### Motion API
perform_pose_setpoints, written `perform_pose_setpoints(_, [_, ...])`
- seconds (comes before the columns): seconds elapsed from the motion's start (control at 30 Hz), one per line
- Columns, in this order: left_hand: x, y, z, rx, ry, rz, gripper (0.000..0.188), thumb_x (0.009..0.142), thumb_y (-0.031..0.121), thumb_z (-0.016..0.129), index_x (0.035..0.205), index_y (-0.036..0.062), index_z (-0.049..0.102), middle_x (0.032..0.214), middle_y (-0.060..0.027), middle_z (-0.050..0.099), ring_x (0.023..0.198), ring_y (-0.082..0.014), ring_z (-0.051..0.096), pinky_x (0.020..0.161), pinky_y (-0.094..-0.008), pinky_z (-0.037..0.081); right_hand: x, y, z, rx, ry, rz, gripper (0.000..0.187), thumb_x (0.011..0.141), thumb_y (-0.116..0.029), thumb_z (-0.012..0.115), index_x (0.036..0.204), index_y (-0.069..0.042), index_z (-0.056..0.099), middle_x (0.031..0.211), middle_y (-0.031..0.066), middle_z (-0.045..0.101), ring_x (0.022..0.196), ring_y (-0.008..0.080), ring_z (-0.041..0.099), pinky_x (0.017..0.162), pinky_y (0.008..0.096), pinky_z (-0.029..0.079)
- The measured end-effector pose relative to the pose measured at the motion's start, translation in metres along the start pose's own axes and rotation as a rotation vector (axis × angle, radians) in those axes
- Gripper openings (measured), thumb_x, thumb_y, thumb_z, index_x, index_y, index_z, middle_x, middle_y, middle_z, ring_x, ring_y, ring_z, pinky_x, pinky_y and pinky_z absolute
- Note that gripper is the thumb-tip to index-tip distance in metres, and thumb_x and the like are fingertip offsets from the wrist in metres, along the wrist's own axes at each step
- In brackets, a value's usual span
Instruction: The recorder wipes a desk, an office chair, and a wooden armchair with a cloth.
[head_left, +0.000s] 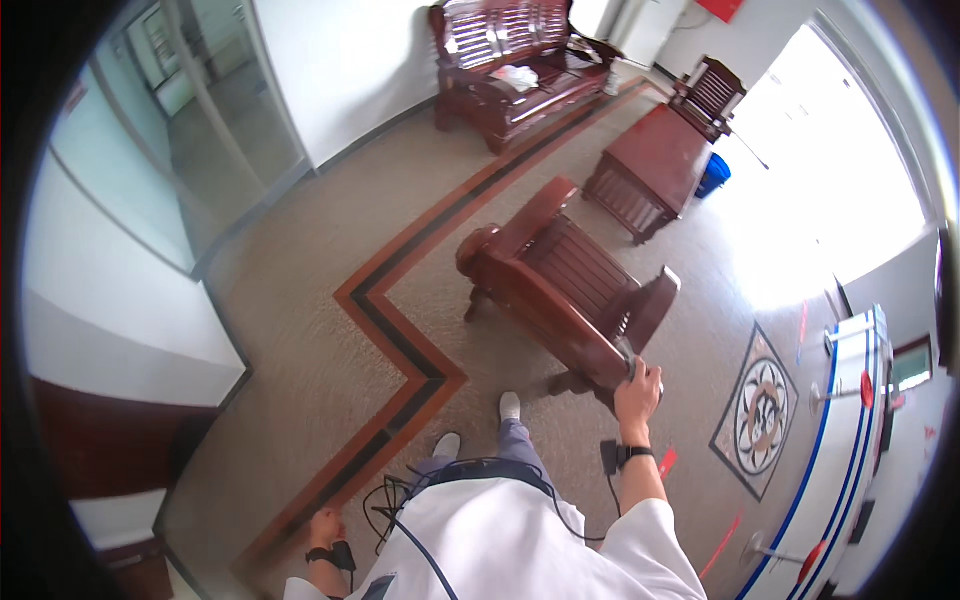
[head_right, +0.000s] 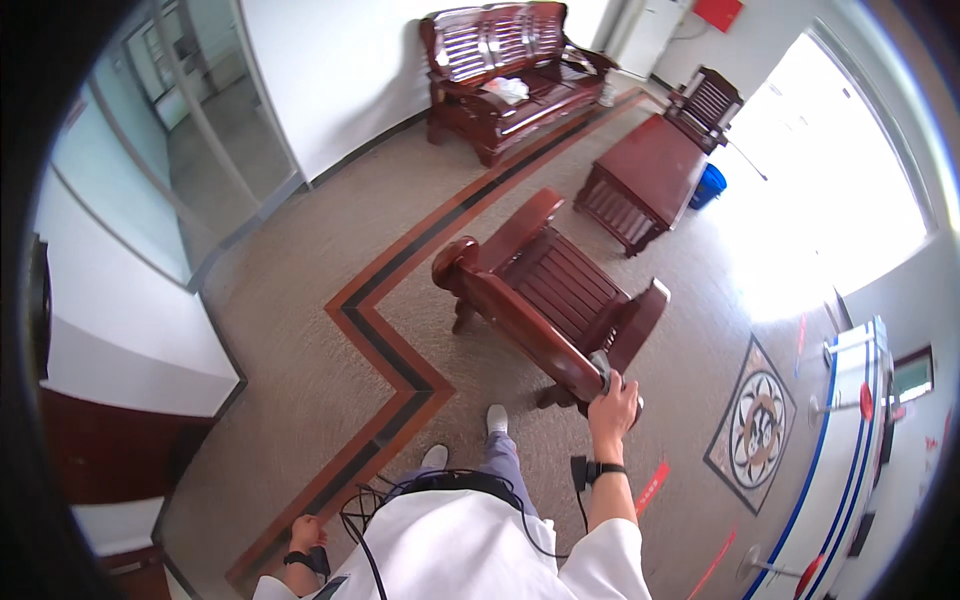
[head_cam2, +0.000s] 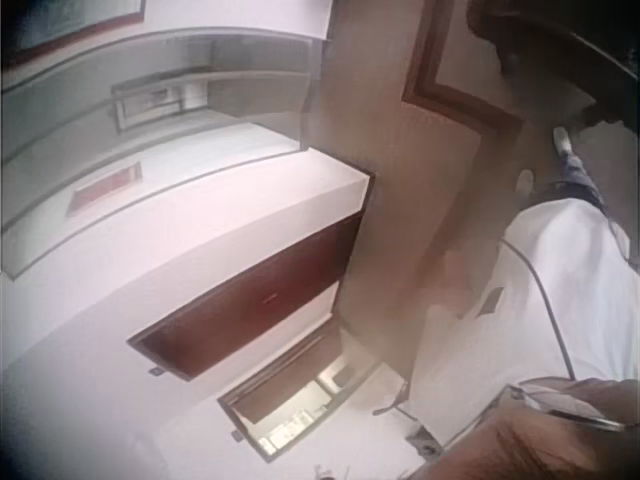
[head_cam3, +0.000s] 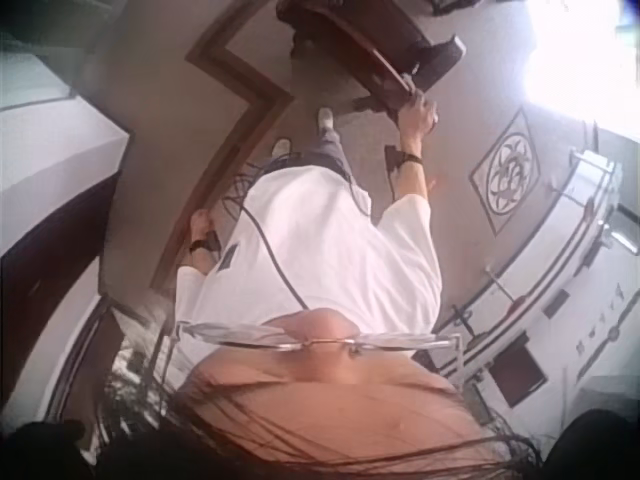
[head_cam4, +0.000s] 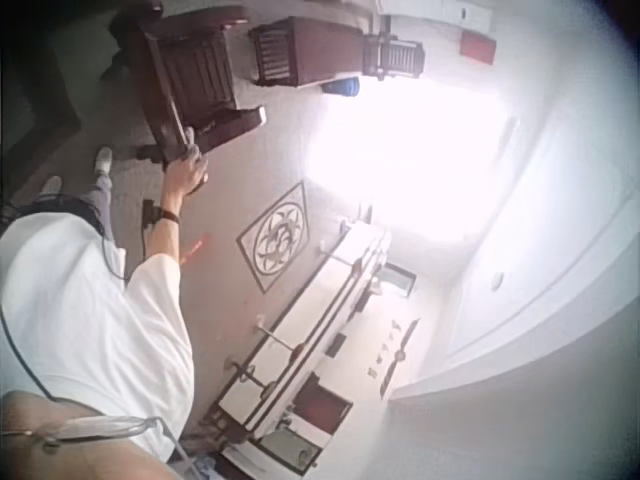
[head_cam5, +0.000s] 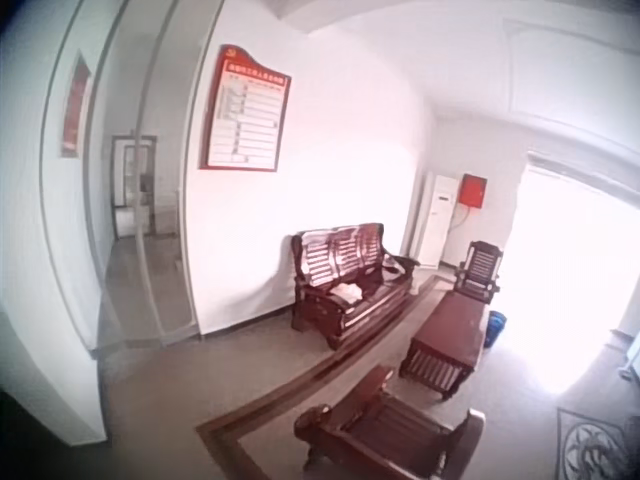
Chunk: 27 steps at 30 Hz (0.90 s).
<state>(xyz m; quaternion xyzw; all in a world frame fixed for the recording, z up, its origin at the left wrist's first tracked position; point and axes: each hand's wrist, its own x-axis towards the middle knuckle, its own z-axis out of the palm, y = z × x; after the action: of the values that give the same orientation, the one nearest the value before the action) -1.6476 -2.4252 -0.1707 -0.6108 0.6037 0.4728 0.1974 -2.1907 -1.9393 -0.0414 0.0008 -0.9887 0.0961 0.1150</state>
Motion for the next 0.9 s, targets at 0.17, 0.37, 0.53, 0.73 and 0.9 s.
perform_pose_setpoints(0.17, [-0.027, -0.036, 0.061, -0.227, 0.012, -0.126, 0.027, 0.098, 0.015, 0.049, 0.107, 0.0008, 0.069, 0.076, -0.0155, 0.07, 0.059, -0.0259, 0.069, 0.053, -0.0407, 0.058, 0.007, 0.015, 0.011, 0.062, 0.072, -0.353, 0.052, 0.076, -0.004, 0.066, 0.127, -0.004, 0.059, 0.119, 0.0219, 0.053, 0.112, 0.041, 0.055, 0.097, 0.0532, 0.047])
perform_pose_setpoints(0.37, [-0.081, 0.053, 0.151, -0.092, -0.109, -0.105, 0.027, 0.099, 0.016, 0.047, 0.109, 0.002, 0.067, 0.075, -0.0161, 0.069, 0.061, -0.027, 0.069, 0.056, -0.041, 0.059, 0.034, -0.011, 0.016, 0.295, -0.102, -0.557, 0.06, 0.073, -0.006, 0.067, 0.132, 0.0, 0.056, 0.123, 0.0224, 0.053, 0.115, 0.0412, 0.055, 0.097, 0.0481, 0.051])
perform_pose_setpoints(0.53, [-0.076, 0.102, 0.157, -0.192, -0.121, -0.163, 0.029, 0.1, 0.018, 0.046, 0.115, 0.0036, 0.065, 0.075, -0.0146, 0.067, 0.06, -0.0262, 0.067, 0.055, -0.0409, 0.059, 0.063, -0.058, 0.019, 0.254, -0.251, -0.583, 0.063, 0.072, -0.009, 0.069, 0.131, 0.005, 0.051, 0.124, 0.0234, 0.053, 0.114, 0.0411, 0.056, 0.097, 0.0483, 0.052])
perform_pose_setpoints(0.73, [-0.054, 0.146, 0.124, -0.14, -0.029, -0.132, 0.032, 0.099, 0.016, 0.042, 0.115, 0.0038, 0.067, 0.076, -0.0148, 0.068, 0.059, -0.0248, 0.068, 0.054, -0.0396, 0.059, 0.094, -0.137, 0.04, 0.271, -0.25, -0.578, 0.056, 0.074, -0.013, 0.072, 0.125, 0.001, 0.054, 0.115, 0.0189, 0.054, 0.108, 0.0374, 0.058, 0.09, 0.046, 0.052])
perform_pose_setpoints(0.9, [-0.031, 0.167, 0.092, -0.171, -0.007, -0.106, 0.032, 0.098, 0.012, 0.042, 0.113, 0.003, 0.069, 0.077, -0.0155, 0.07, 0.06, -0.0247, 0.069, 0.054, -0.04, 0.059, 0.119, -0.22, 0.069, 0.287, -0.227, -0.604, 0.052, 0.08, -0.02, 0.068, 0.124, 0.004, 0.054, 0.113, 0.0192, 0.055, 0.105, 0.037, 0.059, 0.088, 0.0455, 0.053])
